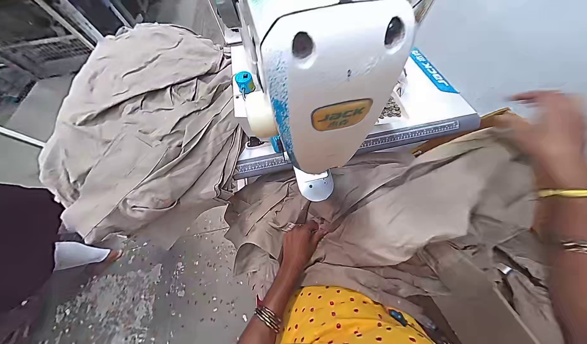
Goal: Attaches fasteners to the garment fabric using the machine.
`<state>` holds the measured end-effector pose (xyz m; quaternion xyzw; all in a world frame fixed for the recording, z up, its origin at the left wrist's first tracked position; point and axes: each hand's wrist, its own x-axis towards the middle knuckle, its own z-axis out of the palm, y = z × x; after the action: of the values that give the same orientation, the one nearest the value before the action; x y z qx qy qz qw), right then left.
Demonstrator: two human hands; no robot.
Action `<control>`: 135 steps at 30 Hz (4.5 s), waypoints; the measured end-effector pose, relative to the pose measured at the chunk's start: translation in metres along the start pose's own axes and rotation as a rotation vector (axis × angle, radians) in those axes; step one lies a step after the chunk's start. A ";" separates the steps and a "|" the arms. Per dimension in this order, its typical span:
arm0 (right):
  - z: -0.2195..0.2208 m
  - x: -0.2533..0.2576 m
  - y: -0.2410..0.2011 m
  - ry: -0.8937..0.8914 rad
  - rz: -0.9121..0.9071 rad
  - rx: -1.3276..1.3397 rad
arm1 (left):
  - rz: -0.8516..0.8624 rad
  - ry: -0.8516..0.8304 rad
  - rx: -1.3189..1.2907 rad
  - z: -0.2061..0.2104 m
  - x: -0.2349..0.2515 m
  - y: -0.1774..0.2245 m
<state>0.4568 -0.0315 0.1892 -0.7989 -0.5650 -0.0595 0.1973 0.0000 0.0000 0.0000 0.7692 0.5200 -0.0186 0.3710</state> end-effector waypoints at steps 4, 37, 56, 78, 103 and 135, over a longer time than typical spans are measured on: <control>0.082 -0.031 -0.188 -0.282 -0.279 0.709 | 0.080 0.095 -0.195 -0.007 -0.010 -0.007; 0.095 -0.018 -0.233 -0.472 -0.170 0.680 | 0.222 0.562 -0.834 -0.130 -0.013 0.054; 0.158 0.047 -0.166 0.022 -0.361 -0.050 | 0.174 0.530 -0.820 -0.124 -0.014 0.056; 0.102 -0.041 -0.252 0.313 -1.057 0.331 | 0.734 0.565 -0.277 -0.100 -0.056 0.044; 0.098 -0.027 -0.216 -0.427 -0.242 0.800 | 0.202 0.744 -0.372 -0.163 -0.042 -0.024; 0.157 0.047 -0.151 0.160 -0.387 0.505 | 0.144 0.451 -0.423 -0.124 0.002 0.040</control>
<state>0.3134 0.1126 0.0979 -0.5954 -0.6859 -0.0164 0.4180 -0.0108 0.0669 0.1111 0.6944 0.5258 0.2872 0.3986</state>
